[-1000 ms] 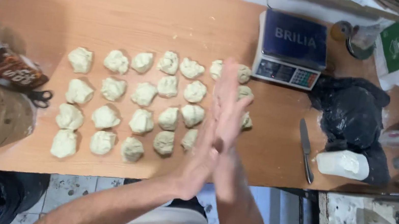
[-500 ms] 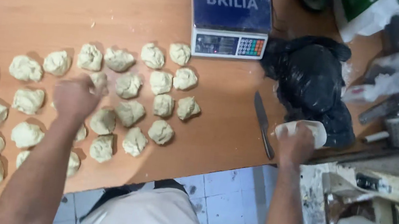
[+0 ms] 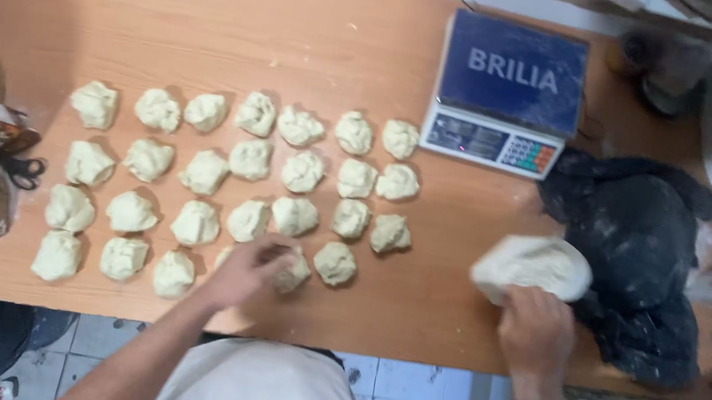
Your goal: Shaping portions of dough into smooth balls on a floured surface.
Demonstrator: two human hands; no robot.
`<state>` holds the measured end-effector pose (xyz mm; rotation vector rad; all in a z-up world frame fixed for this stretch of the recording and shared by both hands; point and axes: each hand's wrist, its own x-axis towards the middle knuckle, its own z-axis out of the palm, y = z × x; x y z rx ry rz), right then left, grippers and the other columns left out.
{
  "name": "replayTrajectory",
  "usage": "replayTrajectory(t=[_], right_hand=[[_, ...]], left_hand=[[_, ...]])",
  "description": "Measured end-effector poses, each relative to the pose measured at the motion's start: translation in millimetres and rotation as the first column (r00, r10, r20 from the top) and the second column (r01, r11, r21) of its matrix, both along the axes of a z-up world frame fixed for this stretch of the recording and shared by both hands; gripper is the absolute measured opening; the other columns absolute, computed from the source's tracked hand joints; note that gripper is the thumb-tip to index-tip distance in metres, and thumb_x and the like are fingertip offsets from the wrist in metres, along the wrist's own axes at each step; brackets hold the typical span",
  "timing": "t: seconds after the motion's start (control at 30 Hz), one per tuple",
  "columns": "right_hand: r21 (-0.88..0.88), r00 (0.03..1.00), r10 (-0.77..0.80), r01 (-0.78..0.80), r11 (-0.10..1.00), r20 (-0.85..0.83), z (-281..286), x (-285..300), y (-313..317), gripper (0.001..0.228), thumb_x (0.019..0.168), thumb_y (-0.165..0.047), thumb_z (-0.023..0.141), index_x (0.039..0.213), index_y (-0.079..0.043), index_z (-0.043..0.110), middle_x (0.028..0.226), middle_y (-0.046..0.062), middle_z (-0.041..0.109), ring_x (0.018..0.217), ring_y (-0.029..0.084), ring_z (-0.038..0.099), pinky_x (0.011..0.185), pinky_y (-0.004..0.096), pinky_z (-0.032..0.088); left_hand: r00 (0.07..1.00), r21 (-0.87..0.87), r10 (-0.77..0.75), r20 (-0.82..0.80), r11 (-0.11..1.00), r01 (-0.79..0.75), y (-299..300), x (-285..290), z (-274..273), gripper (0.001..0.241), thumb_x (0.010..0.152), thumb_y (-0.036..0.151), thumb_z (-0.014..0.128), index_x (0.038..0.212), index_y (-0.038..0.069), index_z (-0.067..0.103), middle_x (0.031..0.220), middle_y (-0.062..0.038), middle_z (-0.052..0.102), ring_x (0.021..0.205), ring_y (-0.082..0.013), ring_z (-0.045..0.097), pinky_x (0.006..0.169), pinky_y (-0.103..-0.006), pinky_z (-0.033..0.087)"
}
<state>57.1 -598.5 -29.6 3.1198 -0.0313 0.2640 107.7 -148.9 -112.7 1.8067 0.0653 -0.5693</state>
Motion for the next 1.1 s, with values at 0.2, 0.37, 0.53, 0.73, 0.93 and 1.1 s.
replayTrajectory(t=[0.2, 0.37, 0.53, 0.73, 0.93, 1.1], right_hand=[[0.161, 0.769, 0.620, -0.639, 0.752, 0.155, 48, 94, 195, 0.026, 0.074, -0.004, 0.063, 0.097, -0.010, 0.072, 0.091, 0.006, 0.067, 0.094, 0.027, 0.066, 0.087, 0.043, 0.050], [0.196, 0.508, 0.830, -0.860, 0.471, 0.231, 25, 157, 351, 0.023, 0.080, -0.014, 0.064, 0.102, -0.010, 0.070, 0.092, 0.006, 0.064, 0.095, 0.026, 0.065, 0.087, 0.042, 0.051], [0.460, 0.452, 0.892, -0.796, 0.393, 0.020, 35, 221, 474, 0.020, 0.090, -0.018, 0.067, 0.108, -0.014, 0.073, 0.100, 0.005, 0.070, 0.097, 0.027, 0.068, 0.081, 0.042, 0.054], [0.421, 0.609, 0.751, -0.629, 0.654, -0.257, 12, 340, 627, 0.033, 0.082, -0.024, 0.074, 0.111, -0.008, 0.070, 0.115, 0.015, 0.069, 0.103, 0.038, 0.065, 0.083, 0.049, 0.054], [0.328, 0.591, 0.697, -0.618, 0.714, -0.406, -69, 449, 732, 0.036, 0.082, -0.013, 0.068, 0.118, -0.012, 0.072, 0.120, 0.017, 0.068, 0.101, 0.039, 0.068, 0.088, 0.049, 0.055], [0.577, 0.564, 0.747, -0.498, 0.648, -0.352, -45, 544, 754, 0.031, 0.085, -0.010, 0.071, 0.116, -0.010, 0.074, 0.105, 0.013, 0.075, 0.090, 0.028, 0.071, 0.081, 0.041, 0.057]], left_hand=[[0.984, -0.435, 0.016, -0.180, 0.896, -0.094, -1, 57, 49, 0.079, 0.090, 0.042, 0.067, 0.154, 0.010, 0.034, 0.155, -0.010, 0.047, 0.138, -0.0242, 0.053, 0.104, -0.0365, 0.051], [0.954, -0.315, 0.276, -0.114, 0.901, -0.298, 97, 94, 50, 0.101, 0.084, 0.036, 0.076, 0.161, 0.013, 0.014, 0.155, -0.015, 0.044, 0.138, -0.0272, 0.052, 0.108, -0.0369, 0.045], [0.828, -0.491, 0.487, -0.278, 0.668, -0.559, 211, 132, 5, 0.077, 0.087, 0.026, 0.061, 0.157, 0.011, 0.033, 0.150, -0.019, 0.047, 0.133, -0.0292, 0.054, 0.107, -0.0435, 0.048], [0.803, -0.200, 0.594, -0.050, 0.782, -0.590, 318, 221, -19, 0.064, 0.098, 0.041, 0.056, 0.151, 0.006, 0.046, 0.152, -0.017, 0.048, 0.141, -0.0252, 0.046, 0.115, -0.0366, 0.038], [0.592, -0.280, 0.804, -0.046, 0.559, -0.781, 393, 303, -60, 0.067, 0.094, 0.043, 0.056, 0.149, 0.005, 0.049, 0.150, -0.014, 0.057, 0.137, -0.0253, 0.055, 0.113, -0.0367, 0.041], [0.374, -0.498, 0.910, -0.179, 0.244, -0.832, 427, 329, -119, 0.071, 0.096, 0.035, 0.059, 0.154, 0.002, 0.035, 0.153, -0.016, 0.048, 0.139, -0.0269, 0.048, 0.114, -0.0392, 0.038]])
